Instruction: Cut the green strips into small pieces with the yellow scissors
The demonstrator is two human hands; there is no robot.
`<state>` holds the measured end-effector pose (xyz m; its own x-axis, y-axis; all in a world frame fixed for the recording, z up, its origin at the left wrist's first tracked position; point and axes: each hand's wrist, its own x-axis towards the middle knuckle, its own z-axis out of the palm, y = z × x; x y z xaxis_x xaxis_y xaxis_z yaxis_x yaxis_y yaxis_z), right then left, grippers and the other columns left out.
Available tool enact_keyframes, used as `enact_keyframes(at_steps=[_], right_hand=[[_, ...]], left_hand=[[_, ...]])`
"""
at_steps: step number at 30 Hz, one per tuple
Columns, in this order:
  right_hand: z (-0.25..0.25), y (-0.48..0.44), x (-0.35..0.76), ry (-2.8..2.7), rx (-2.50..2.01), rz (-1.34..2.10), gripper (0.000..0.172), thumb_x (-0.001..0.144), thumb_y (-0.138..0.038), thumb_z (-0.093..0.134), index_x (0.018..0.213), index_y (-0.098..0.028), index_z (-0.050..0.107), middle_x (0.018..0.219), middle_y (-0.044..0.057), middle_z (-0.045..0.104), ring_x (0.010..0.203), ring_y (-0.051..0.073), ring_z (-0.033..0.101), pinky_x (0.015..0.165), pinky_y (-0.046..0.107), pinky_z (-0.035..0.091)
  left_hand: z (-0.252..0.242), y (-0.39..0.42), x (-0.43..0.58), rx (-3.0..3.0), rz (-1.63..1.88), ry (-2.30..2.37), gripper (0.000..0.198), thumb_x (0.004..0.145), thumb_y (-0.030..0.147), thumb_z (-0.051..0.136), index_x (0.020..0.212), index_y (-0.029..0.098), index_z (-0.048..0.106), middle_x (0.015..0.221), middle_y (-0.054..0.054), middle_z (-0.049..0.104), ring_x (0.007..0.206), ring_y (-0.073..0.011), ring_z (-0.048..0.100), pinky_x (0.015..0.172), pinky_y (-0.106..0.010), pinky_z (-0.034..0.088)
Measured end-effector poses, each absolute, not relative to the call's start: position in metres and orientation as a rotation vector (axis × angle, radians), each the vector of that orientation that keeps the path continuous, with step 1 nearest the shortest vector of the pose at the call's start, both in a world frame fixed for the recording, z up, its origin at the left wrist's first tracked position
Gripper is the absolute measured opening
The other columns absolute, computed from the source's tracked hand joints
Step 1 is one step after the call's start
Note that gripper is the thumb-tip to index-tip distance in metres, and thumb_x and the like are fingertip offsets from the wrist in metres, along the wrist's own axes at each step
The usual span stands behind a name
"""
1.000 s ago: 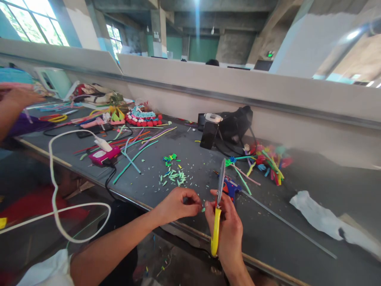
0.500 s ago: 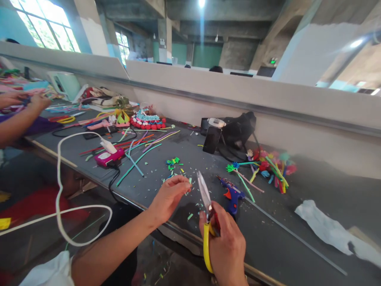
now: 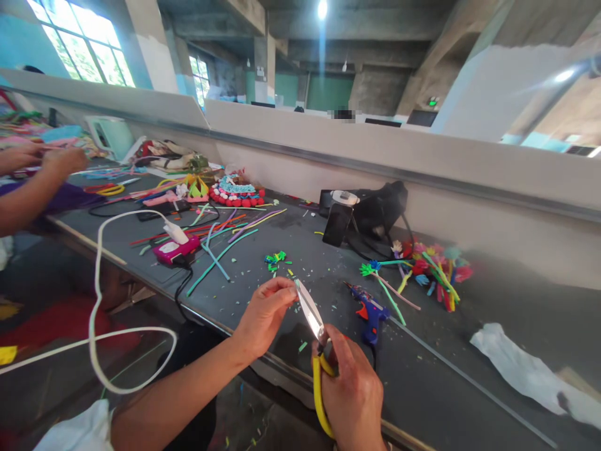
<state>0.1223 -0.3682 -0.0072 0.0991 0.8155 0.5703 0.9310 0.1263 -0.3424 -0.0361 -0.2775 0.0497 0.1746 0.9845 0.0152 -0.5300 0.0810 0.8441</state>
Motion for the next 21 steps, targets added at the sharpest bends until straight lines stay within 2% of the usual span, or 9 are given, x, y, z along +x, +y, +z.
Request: enact_keyframes(at_steps=[7,21], right_hand=[[-0.007,-0.3683,0.1234,-1.729,-1.695,-0.199,0.033,0.091,-0.045,0.056,0.111,-0.022,0.07,0.081,0.002,0.073,0.062,0.015,0.067,0.057,0.022,0.048],[-0.0121,-0.3697,0.1232,-1.762,-1.68,-0.226,0.034,0.092,-0.04,0.054,0.115,-0.02,0.069,0.091,0.005,0.076,0.072,0.018,0.073,0.059,0.024,0.05]], left_hand=[[0.0465,-0.2785,-0.0354,0.893,1.305,0.688,0.009,0.065,0.023,0.076,0.067,0.018,0.069,0.064,0.003,0.059,0.066,-0.0112,0.048,0.071,-0.026,0.038],[0.0498,-0.2836,-0.0342,0.803,1.299,0.688,0.008,0.064,0.022,0.077,0.068,0.018,0.071,0.068,0.001,0.063,0.069,-0.011,0.05,0.072,-0.025,0.039]])
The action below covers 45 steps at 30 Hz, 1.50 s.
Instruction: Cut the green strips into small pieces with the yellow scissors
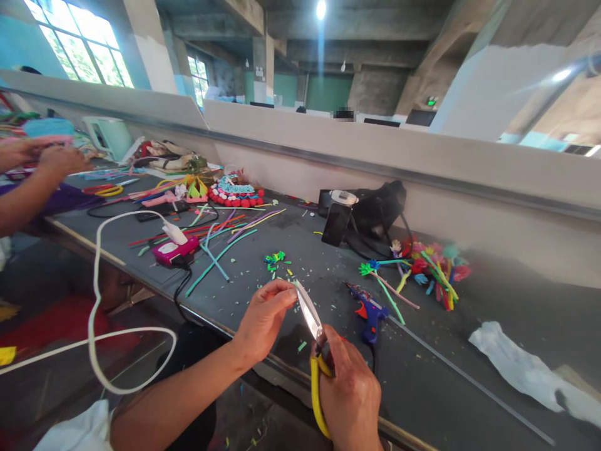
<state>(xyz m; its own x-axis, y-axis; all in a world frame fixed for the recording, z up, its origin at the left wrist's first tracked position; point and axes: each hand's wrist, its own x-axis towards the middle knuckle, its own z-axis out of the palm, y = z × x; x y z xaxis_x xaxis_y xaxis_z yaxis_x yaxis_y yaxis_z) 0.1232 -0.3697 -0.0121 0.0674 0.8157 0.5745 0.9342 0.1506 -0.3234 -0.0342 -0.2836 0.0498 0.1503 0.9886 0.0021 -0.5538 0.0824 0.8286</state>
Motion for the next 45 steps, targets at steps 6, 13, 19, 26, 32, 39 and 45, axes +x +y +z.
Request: enact_keyframes(at_steps=[6,13,19,26,32,39,45], right_hand=[[-0.007,-0.37,0.118,-1.782,-1.714,-0.254,0.035,0.093,-0.044,0.053,0.116,-0.022,0.068,0.089,0.002,0.076,0.072,0.018,0.073,0.059,0.025,0.052],[-0.007,-0.371,0.116,-1.764,-1.678,-0.297,0.034,0.096,-0.041,0.047,0.113,-0.021,0.068,0.091,0.003,0.077,0.073,0.018,0.075,0.06,0.024,0.054],[-0.004,-0.374,0.111,-1.78,-1.624,-0.281,0.034,0.097,-0.034,0.042,0.113,-0.018,0.067,0.086,0.003,0.077,0.069,0.017,0.075,0.057,0.023,0.054],[-0.003,-0.374,0.106,-1.778,-1.612,-0.295,0.032,0.096,-0.029,0.042,0.112,-0.015,0.067,0.082,0.004,0.077,0.066,0.018,0.075,0.056,0.023,0.054],[-0.003,-0.373,0.106,-1.768,-1.689,-0.231,0.033,0.095,-0.036,0.044,0.111,-0.02,0.067,0.082,0.003,0.076,0.066,0.019,0.074,0.055,0.024,0.053],[-0.004,-0.374,0.106,-1.772,-1.651,-0.164,0.036,0.097,-0.037,0.04,0.108,-0.017,0.068,0.074,0.003,0.074,0.06,0.017,0.072,0.052,0.022,0.051],[-0.002,-0.374,0.107,-1.744,-1.673,-0.056,0.034,0.096,-0.038,0.043,0.109,-0.02,0.07,0.076,0.001,0.075,0.058,0.015,0.071,0.052,0.019,0.05]], left_hand=[[0.05,-0.284,-0.034,0.797,1.315,0.688,0.007,0.063,0.021,0.076,0.065,0.018,0.07,0.065,0.002,0.061,0.067,-0.0111,0.049,0.07,-0.025,0.038],[0.049,-0.283,-0.035,0.819,1.317,0.696,0.005,0.066,0.02,0.075,0.066,0.017,0.071,0.066,0.002,0.061,0.069,-0.0115,0.049,0.071,-0.025,0.037],[0.05,-0.284,-0.035,0.824,1.317,0.709,0.006,0.065,0.02,0.074,0.064,0.017,0.069,0.064,0.003,0.059,0.067,-0.0109,0.047,0.07,-0.025,0.036],[0.051,-0.284,-0.035,0.815,1.299,0.714,0.006,0.064,0.021,0.074,0.064,0.017,0.069,0.064,0.002,0.059,0.067,-0.0111,0.046,0.07,-0.026,0.036],[0.049,-0.283,-0.035,0.811,1.311,0.709,0.005,0.065,0.02,0.073,0.065,0.017,0.069,0.064,0.002,0.059,0.067,-0.0117,0.046,0.07,-0.026,0.036],[0.051,-0.285,-0.033,0.8,1.311,0.742,0.007,0.063,0.021,0.074,0.063,0.018,0.068,0.063,0.003,0.058,0.066,-0.0112,0.045,0.069,-0.026,0.035],[0.051,-0.283,-0.035,0.83,1.307,0.739,0.008,0.063,0.021,0.073,0.062,0.018,0.067,0.061,0.003,0.055,0.064,-0.0109,0.043,0.068,-0.026,0.033]])
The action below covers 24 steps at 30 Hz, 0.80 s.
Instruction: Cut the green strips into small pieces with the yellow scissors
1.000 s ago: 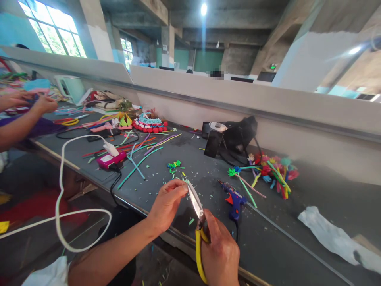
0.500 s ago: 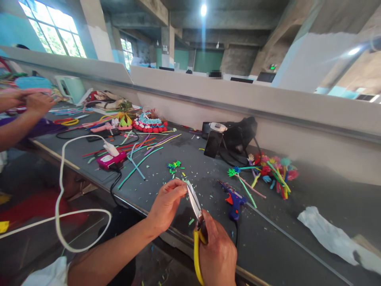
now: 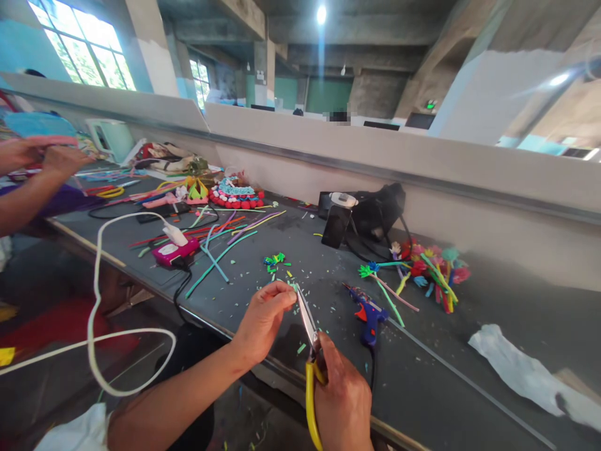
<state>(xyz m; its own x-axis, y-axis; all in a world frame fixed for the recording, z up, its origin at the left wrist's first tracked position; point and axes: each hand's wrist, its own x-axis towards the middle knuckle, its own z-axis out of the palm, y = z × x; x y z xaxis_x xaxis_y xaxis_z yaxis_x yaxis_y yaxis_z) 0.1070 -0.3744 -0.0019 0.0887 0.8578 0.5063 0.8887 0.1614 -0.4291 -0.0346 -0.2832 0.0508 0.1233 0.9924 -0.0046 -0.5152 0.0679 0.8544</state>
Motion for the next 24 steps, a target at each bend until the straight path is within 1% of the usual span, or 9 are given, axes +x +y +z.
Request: enact_keyframes(at_steps=[3,7,11,13,15,19,21,24], right_hand=[[-0.003,-0.373,0.109,-1.733,-1.702,0.099,0.032,0.095,-0.041,0.048,0.105,-0.02,0.071,0.067,-0.002,0.071,0.052,0.012,0.066,0.05,0.017,0.047],[-0.005,-0.37,0.113,-1.638,-1.709,0.151,0.036,0.094,-0.048,0.05,0.102,-0.019,0.07,0.074,0.001,0.074,0.059,0.013,0.068,0.056,0.017,0.05],[-0.001,-0.369,0.114,-1.562,-1.652,0.192,0.033,0.091,-0.047,0.055,0.101,-0.019,0.068,0.076,0.001,0.073,0.061,0.014,0.068,0.06,0.018,0.051],[0.003,-0.368,0.114,-1.507,-1.596,0.217,0.031,0.09,-0.047,0.058,0.099,-0.018,0.068,0.077,0.002,0.073,0.062,0.014,0.067,0.06,0.018,0.052],[0.007,-0.367,0.116,-1.437,-1.564,0.222,0.032,0.088,-0.048,0.06,0.099,-0.018,0.069,0.079,0.002,0.072,0.061,0.014,0.066,0.059,0.019,0.052],[0.011,-0.365,0.121,-1.315,-1.588,0.261,0.04,0.084,-0.052,0.063,0.103,-0.018,0.069,0.08,0.002,0.071,0.058,0.015,0.065,0.056,0.021,0.053],[0.012,-0.365,0.123,-1.287,-1.588,0.316,0.041,0.083,-0.053,0.064,0.104,-0.018,0.069,0.082,0.003,0.071,0.06,0.015,0.065,0.057,0.022,0.054],[0.01,-0.365,0.124,-1.249,-1.584,0.35,0.039,0.081,-0.052,0.066,0.103,-0.018,0.068,0.089,0.004,0.071,0.066,0.016,0.067,0.062,0.023,0.055]], left_hand=[[0.051,-0.282,-0.035,0.855,1.293,0.721,0.008,0.063,0.021,0.073,0.061,0.017,0.066,0.061,0.003,0.054,0.064,-0.0112,0.042,0.068,-0.026,0.033],[0.051,-0.28,-0.036,0.866,1.258,0.695,0.007,0.064,0.022,0.07,0.062,0.017,0.065,0.06,0.003,0.052,0.064,-0.0116,0.042,0.067,-0.026,0.033],[0.051,-0.281,-0.037,0.925,1.193,0.717,0.007,0.065,0.023,0.067,0.063,0.017,0.064,0.059,0.003,0.051,0.062,-0.0117,0.041,0.065,-0.026,0.033],[0.05,-0.283,-0.036,1.073,1.082,0.781,0.007,0.064,0.023,0.066,0.062,0.017,0.063,0.059,0.003,0.05,0.061,-0.0113,0.04,0.062,-0.026,0.032],[0.046,-0.287,-0.035,1.284,0.897,0.826,0.006,0.063,0.022,0.065,0.063,0.017,0.063,0.057,0.004,0.049,0.059,-0.0111,0.039,0.058,-0.025,0.031],[0.035,-0.297,-0.031,1.544,0.548,0.759,0.004,0.06,0.02,0.062,0.063,0.018,0.06,0.057,0.005,0.048,0.057,-0.0106,0.039,0.054,-0.024,0.03],[0.033,-0.301,-0.029,1.555,0.502,0.733,0.005,0.061,0.02,0.062,0.061,0.018,0.057,0.057,0.006,0.046,0.057,-0.0104,0.038,0.054,-0.024,0.03],[0.035,-0.304,-0.027,1.516,0.516,0.771,0.007,0.061,0.022,0.062,0.061,0.018,0.057,0.057,0.006,0.045,0.057,-0.0103,0.036,0.054,-0.024,0.028]])
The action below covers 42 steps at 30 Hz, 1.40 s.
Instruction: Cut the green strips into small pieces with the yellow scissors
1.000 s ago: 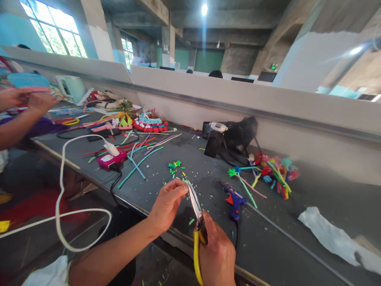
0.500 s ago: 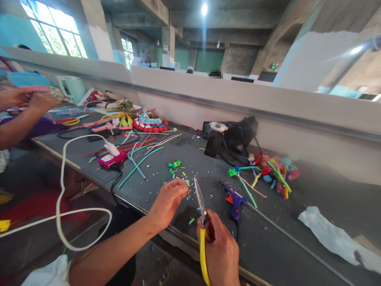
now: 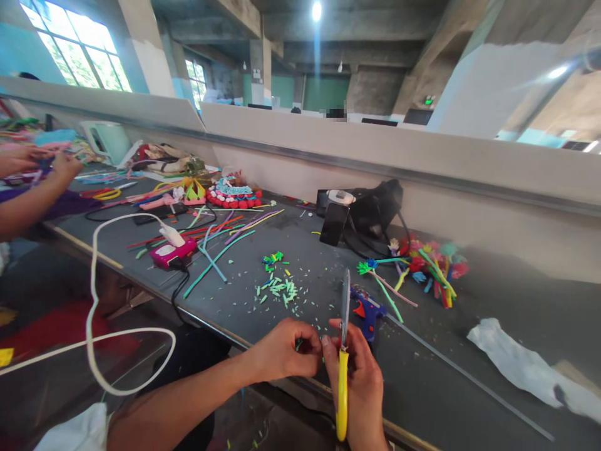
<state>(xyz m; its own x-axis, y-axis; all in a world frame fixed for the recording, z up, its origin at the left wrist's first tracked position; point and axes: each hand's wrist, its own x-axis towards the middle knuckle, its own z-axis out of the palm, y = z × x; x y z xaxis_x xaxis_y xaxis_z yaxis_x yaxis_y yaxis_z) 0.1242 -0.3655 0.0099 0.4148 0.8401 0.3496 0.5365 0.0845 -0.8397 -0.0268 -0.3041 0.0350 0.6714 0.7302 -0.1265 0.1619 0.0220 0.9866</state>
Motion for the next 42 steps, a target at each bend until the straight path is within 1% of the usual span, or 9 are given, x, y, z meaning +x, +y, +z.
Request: enact_keyframes(at_steps=[4,8,14,17,29,32,36,39,42], right_hand=[[0.007,-0.368,0.123,-1.194,-1.54,0.51,0.041,0.079,-0.049,0.07,0.106,-0.019,0.067,0.079,0.001,0.069,0.06,0.015,0.065,0.058,0.023,0.054],[0.01,-0.371,0.119,-1.089,-1.46,0.663,0.042,0.078,-0.046,0.073,0.109,-0.02,0.065,0.058,-0.008,0.055,0.041,0.009,0.05,0.047,0.021,0.049],[0.014,-0.369,0.12,-1.112,-1.445,0.617,0.043,0.075,-0.041,0.074,0.112,-0.02,0.064,0.078,-0.001,0.068,0.06,0.014,0.064,0.054,0.022,0.054],[0.013,-0.369,0.119,-1.039,-1.384,0.714,0.045,0.077,-0.041,0.074,0.115,-0.021,0.062,0.078,-0.001,0.067,0.057,0.012,0.063,0.048,0.019,0.05],[0.01,-0.367,0.122,-1.056,-1.45,0.681,0.046,0.079,-0.043,0.072,0.117,-0.021,0.06,0.08,-0.002,0.065,0.056,0.01,0.059,0.049,0.019,0.049],[0.011,-0.366,0.122,-1.038,-1.472,0.69,0.049,0.08,-0.046,0.07,0.119,-0.02,0.059,0.077,-0.002,0.064,0.051,0.01,0.056,0.045,0.02,0.048],[0.012,-0.365,0.121,-1.055,-1.505,0.66,0.05,0.08,-0.048,0.069,0.119,-0.018,0.059,0.075,-0.001,0.067,0.047,0.01,0.055,0.043,0.02,0.047],[0.013,-0.366,0.12,-1.082,-1.521,0.599,0.048,0.08,-0.049,0.069,0.116,-0.018,0.062,0.074,-0.001,0.068,0.048,0.011,0.057,0.047,0.022,0.049],[0.017,-0.368,0.119,-1.126,-1.583,0.502,0.046,0.082,-0.051,0.065,0.116,-0.019,0.063,0.078,0.0,0.069,0.051,0.012,0.06,0.052,0.024,0.052]], left_hand=[[0.039,-0.302,-0.025,1.355,0.518,0.775,0.009,0.059,0.023,0.063,0.058,0.018,0.056,0.053,0.007,0.041,0.055,-0.0096,0.032,0.054,-0.025,0.025],[0.038,-0.294,-0.027,1.15,0.506,0.736,0.007,0.055,0.022,0.065,0.055,0.017,0.061,0.052,0.006,0.048,0.055,-0.0104,0.037,0.057,-0.026,0.025],[0.042,-0.288,-0.03,1.125,0.455,0.704,0.004,0.053,0.021,0.065,0.052,0.017,0.064,0.051,0.004,0.052,0.056,-0.011,0.038,0.059,-0.027,0.027],[0.043,-0.289,-0.032,1.159,0.461,0.727,0.004,0.054,0.022,0.065,0.053,0.018,0.064,0.052,0.004,0.053,0.057,-0.0117,0.039,0.059,-0.028,0.028],[0.04,-0.294,-0.03,1.432,0.663,0.767,0.005,0.065,0.023,0.064,0.063,0.019,0.064,0.056,0.003,0.053,0.056,-0.0119,0.042,0.058,-0.026,0.032],[0.042,-0.297,-0.03,1.838,0.904,0.757,0.007,0.07,0.018,0.062,0.067,0.021,0.068,0.06,0.0,0.059,0.064,-0.016,0.051,0.072,-0.03,0.037],[0.043,-0.298,-0.03,2.09,1.001,0.714,0.012,0.071,0.014,0.064,0.068,0.024,0.069,0.061,-0.001,0.062,0.066,-0.0182,0.054,0.085,-0.036,0.035],[0.043,-0.299,-0.029,2.035,0.987,0.745,0.013,0.067,0.011,0.064,0.063,0.023,0.067,0.059,0.0,0.061,0.063,-0.0169,0.053,0.084,-0.035,0.035],[0.042,-0.298,-0.029,1.74,0.911,0.846,0.007,0.066,0.015,0.064,0.063,0.02,0.067,0.059,0.0,0.059,0.061,-0.0156,0.051,0.07,-0.03,0.036]])
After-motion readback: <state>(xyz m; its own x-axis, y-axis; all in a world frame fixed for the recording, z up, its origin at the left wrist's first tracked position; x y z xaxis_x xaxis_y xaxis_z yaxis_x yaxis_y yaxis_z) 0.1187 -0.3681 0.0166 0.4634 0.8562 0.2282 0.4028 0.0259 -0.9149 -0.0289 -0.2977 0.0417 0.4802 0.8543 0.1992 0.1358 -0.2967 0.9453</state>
